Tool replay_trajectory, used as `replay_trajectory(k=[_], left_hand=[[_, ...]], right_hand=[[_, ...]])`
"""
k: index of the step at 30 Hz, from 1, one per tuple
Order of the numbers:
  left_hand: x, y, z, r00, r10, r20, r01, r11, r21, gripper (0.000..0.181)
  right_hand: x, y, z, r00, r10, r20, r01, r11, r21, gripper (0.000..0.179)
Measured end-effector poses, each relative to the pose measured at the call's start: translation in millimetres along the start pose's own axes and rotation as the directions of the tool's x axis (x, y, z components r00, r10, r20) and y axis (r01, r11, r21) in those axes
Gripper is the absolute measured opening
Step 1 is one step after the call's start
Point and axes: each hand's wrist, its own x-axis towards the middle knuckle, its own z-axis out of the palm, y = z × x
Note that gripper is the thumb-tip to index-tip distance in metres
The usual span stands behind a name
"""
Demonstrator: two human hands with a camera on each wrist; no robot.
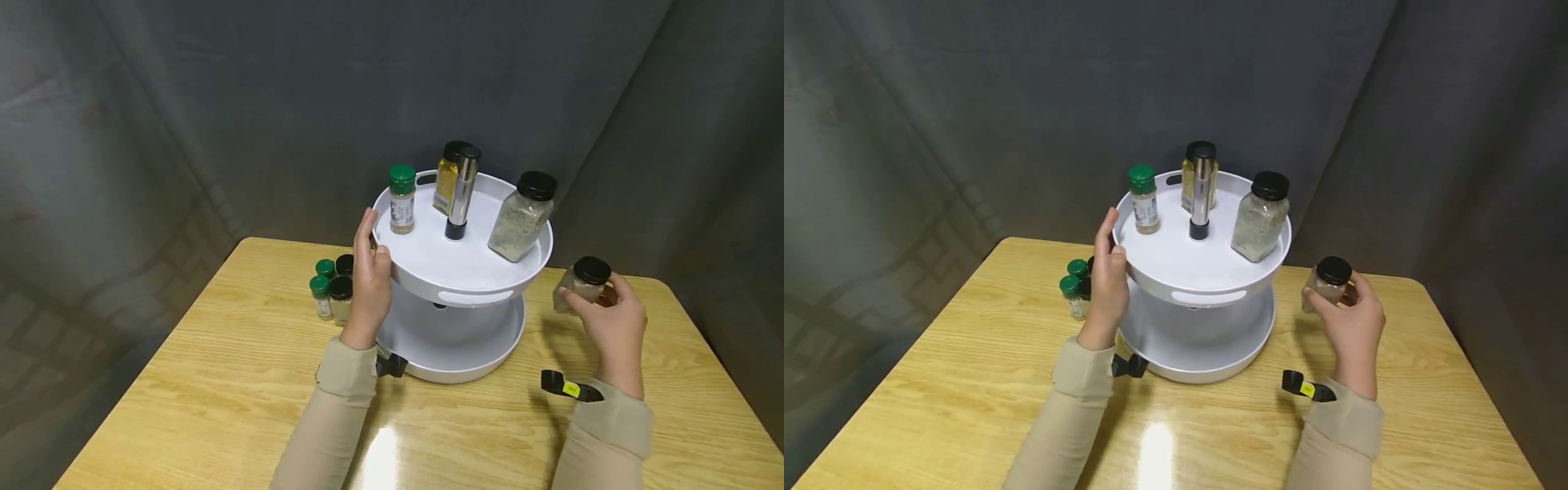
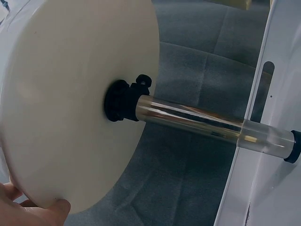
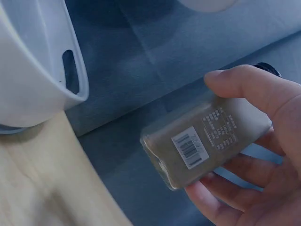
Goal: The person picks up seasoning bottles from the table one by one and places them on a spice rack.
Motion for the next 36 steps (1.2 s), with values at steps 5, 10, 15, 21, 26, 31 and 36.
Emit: replay_trajectory(k=[5,10,15,21,26,31,36], left_hand=[[-1.0,0.2,2.3,1.000,0.004,0.005,-0.004,1.000,-0.003,0.066],[-1.7,-0.4,3.6,1.000,0.009,0.013,-0.009,1.000,-0.015,0.066],[-3.1,-0.1,1.7,1.000,-0.001,0.003,0.001,1.000,-0.005,0.065],[-2.9,1.9,-0.2,1.000,0.010,-0.004,-0.010,1.000,-0.004,0.064],[-2.9,0.7,0.0,1.000,0.016,-0.003,-0.016,1.000,-0.012,0.064],[-3.4,0.0,0.0,1.000,0.012,-0.001,-0.012,1.000,-0.012,0.064],[-3.0,0.4,-0.9,1.000,0.016,-0.004,-0.016,1.000,-0.003,0.063]], right_hand=[[-7.6,-9.8,-6.9,0.998,-0.007,-0.067,0.007,1.000,0.001,0.067],[-19.0,-23.3,-13.7,0.994,-0.040,-0.101,0.044,0.998,0.036,0.064],[-31.3,-39.9,-17.5,0.986,-0.120,-0.117,0.127,0.991,0.052,0.053],[-41.9,-53.7,-19.2,0.956,-0.228,-0.186,0.245,0.967,0.076,0.049],[-51.0,-61.6,-18.4,0.937,-0.255,-0.239,0.288,0.950,0.116,0.051],[-61.5,-71.2,-15.4,0.911,-0.314,-0.267,0.358,0.924,0.133,0.053],[-74.4,-83.7,-12.3,0.864,-0.409,-0.292,0.462,0.876,0.137,0.056]])
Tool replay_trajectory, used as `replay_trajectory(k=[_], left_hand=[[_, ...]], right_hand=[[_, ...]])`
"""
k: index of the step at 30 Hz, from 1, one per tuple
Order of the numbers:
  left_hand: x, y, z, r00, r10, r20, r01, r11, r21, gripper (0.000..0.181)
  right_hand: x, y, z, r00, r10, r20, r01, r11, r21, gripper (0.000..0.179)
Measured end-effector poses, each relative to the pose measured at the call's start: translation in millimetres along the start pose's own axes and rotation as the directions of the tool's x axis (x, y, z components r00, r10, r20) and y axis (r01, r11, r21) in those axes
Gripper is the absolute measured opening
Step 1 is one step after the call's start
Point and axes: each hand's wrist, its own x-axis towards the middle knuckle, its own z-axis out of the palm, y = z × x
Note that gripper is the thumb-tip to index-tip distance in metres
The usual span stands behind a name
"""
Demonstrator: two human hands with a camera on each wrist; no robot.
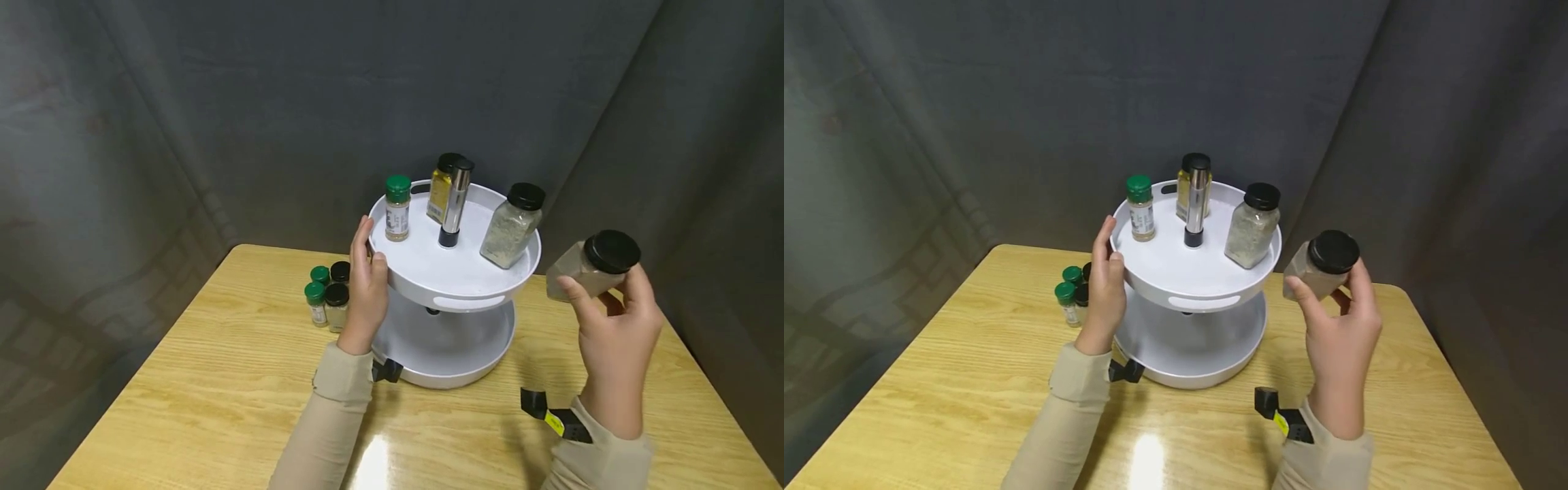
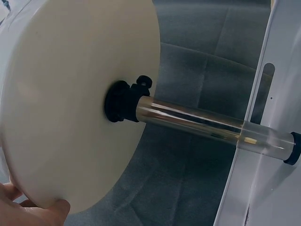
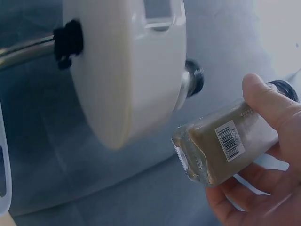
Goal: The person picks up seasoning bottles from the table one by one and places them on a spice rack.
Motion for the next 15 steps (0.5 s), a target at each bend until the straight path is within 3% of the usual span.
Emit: replay_trajectory(k=[7,15], left_hand=[[1.5,-2.0,-2.0,1.000,0.002,-0.004,-0.002,1.000,-0.012,0.065],[1.4,-1.6,1.0,1.000,0.007,-0.004,-0.007,0.999,-0.034,0.065]], right_hand=[[-10.4,-16.9,4.7,0.992,-0.123,-0.021,0.125,0.988,0.095,0.061],[-14.9,-30.1,10.4,0.980,-0.196,0.036,0.189,0.973,0.134,0.069]])
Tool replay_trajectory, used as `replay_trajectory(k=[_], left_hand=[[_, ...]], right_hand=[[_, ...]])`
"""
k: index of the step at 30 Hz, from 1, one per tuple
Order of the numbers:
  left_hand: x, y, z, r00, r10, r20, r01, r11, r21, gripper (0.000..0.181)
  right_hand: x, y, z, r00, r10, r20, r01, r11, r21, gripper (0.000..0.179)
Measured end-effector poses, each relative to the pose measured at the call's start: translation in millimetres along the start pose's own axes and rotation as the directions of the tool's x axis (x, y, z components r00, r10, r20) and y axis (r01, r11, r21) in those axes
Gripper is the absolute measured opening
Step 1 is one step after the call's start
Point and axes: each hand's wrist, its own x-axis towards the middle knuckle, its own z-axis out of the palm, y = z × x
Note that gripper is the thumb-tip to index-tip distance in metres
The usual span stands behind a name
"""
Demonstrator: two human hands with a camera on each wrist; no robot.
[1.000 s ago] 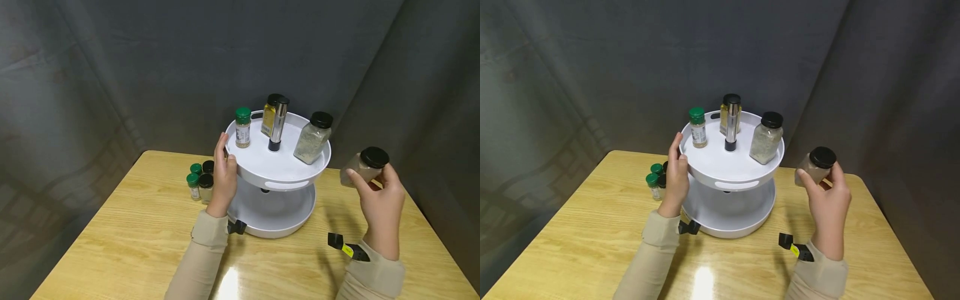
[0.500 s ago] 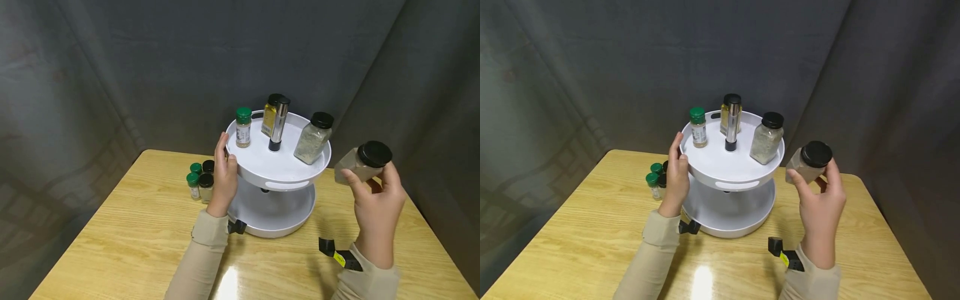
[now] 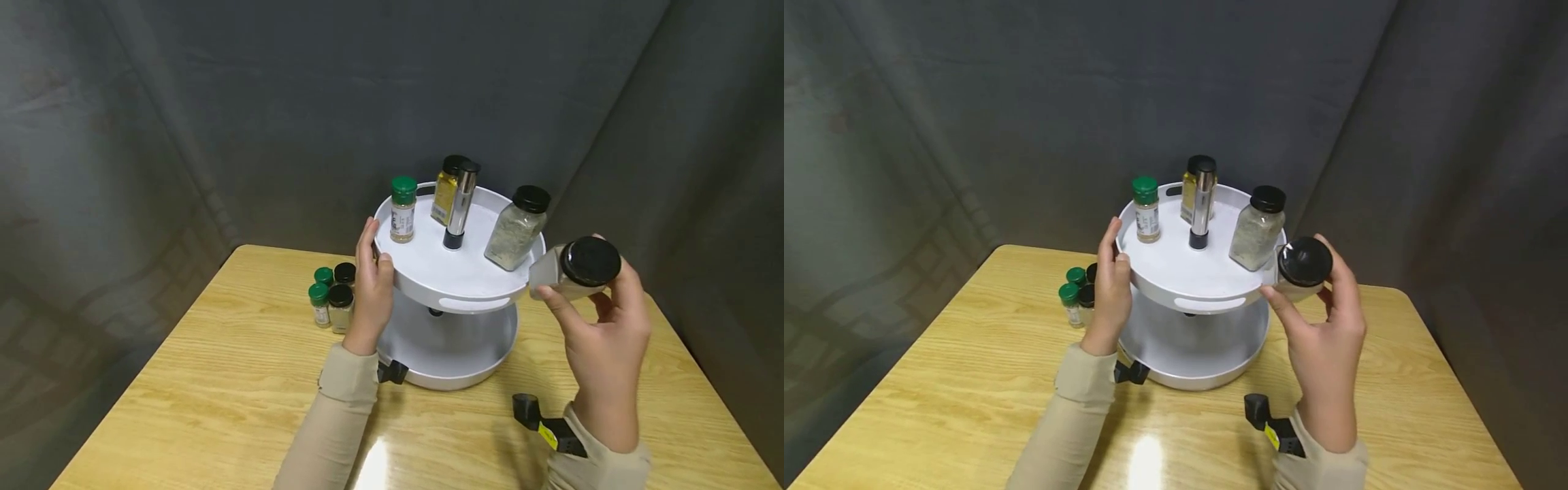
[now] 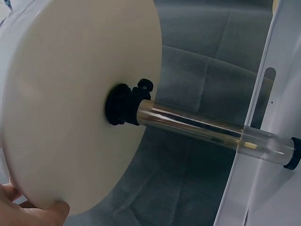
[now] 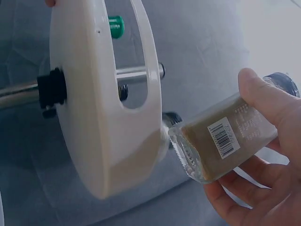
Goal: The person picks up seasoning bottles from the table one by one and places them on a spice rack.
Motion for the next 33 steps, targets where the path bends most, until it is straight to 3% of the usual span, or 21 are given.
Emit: replay_trajectory(k=[11,19,26,33], left_hand=[[-0.3,1.1,3.6,1.000,-0.026,-0.011,0.026,1.000,0.001,0.064],[-0.4,-0.6,7.6,1.000,-0.024,-0.010,0.024,1.000,-0.016,0.063],[-2.8,-2.6,12.3,1.000,0.012,-0.026,-0.011,1.000,0.011,0.062],[-1.0,-1.5,14.4,1.000,0.006,-0.020,-0.006,1.000,0.013,0.062]], right_hand=[[15.2,-14.6,31.5,0.981,-0.074,0.179,0.067,0.997,0.042,0.068],[22.9,-14.8,51.0,0.934,0.009,0.357,0.018,0.997,-0.072,0.067],[26.0,-9.7,58.3,0.916,0.050,0.399,-0.008,0.994,-0.105,0.067],[29.3,-9.0,64.2,0.899,0.047,0.436,0.000,0.994,-0.106,0.059]])
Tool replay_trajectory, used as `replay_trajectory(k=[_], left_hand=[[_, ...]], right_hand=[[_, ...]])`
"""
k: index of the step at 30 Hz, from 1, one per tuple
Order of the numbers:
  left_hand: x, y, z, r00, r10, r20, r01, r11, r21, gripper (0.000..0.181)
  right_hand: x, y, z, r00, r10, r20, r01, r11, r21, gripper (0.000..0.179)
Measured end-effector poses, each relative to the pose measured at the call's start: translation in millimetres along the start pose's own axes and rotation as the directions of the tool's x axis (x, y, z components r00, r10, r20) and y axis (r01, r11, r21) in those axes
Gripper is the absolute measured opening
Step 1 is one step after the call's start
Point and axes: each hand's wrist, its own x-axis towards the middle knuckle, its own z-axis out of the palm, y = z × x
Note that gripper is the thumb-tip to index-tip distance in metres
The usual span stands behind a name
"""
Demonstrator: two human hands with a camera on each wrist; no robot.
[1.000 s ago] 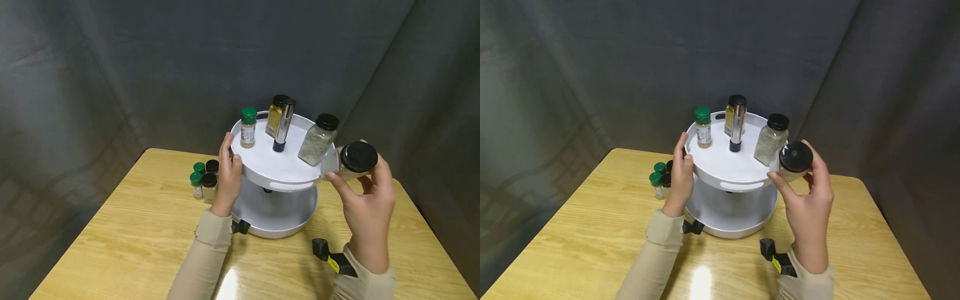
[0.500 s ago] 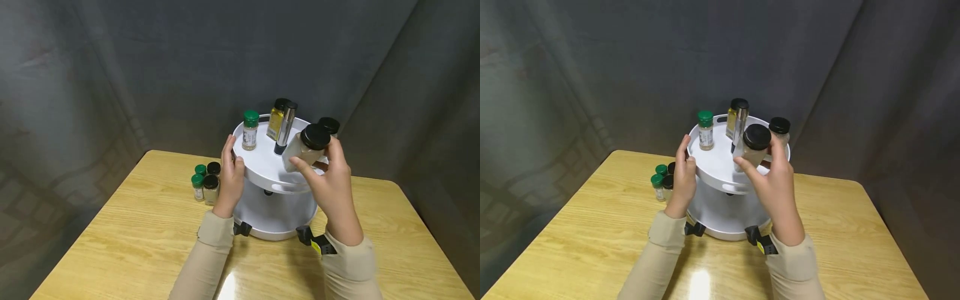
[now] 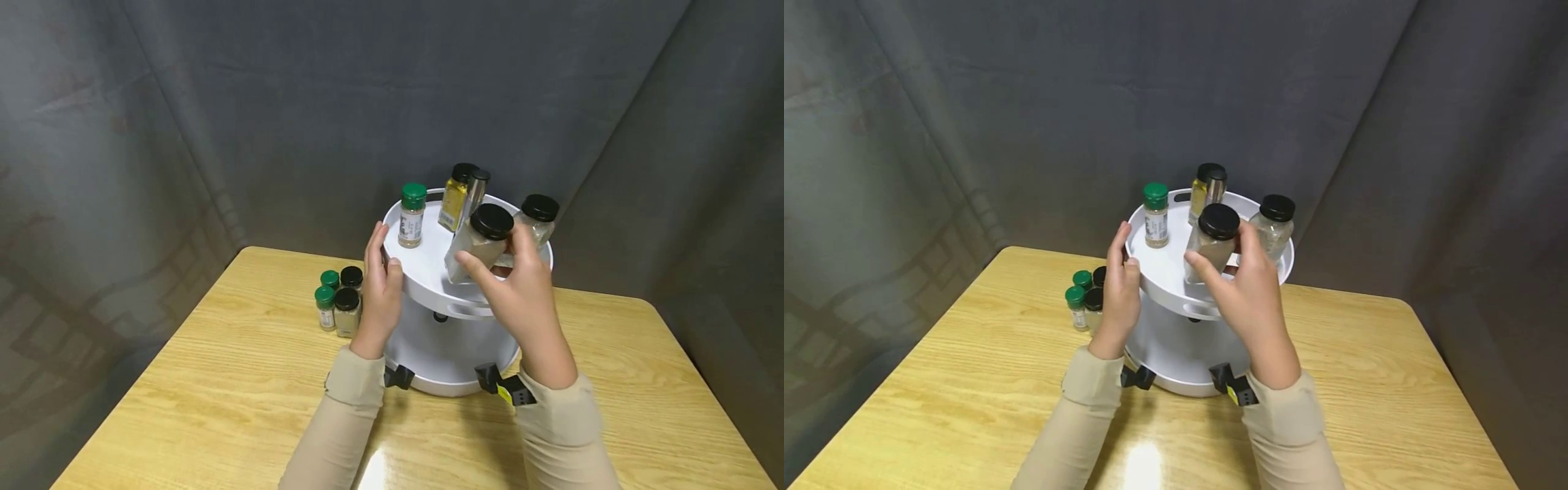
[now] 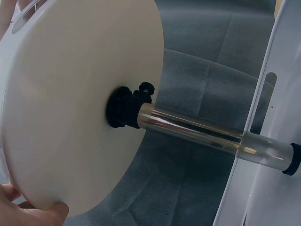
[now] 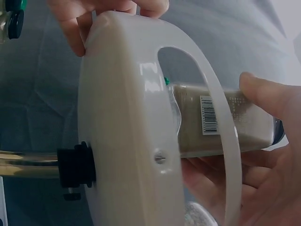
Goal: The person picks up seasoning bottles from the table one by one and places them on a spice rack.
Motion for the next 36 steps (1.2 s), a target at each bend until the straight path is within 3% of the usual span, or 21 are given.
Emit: replay_trajectory(k=[18,36], left_hand=[[0.6,3.0,-0.1,1.000,0.002,0.002,-0.002,1.000,0.000,0.062],[-0.1,5.5,1.1,1.000,0.013,-0.005,-0.013,1.000,0.000,0.062]], right_hand=[[2.4,8.3,12.3,0.999,-0.049,0.020,0.050,0.996,-0.071,0.053],[-0.3,6.7,14.7,0.999,-0.023,0.045,0.031,0.983,-0.181,0.060]])
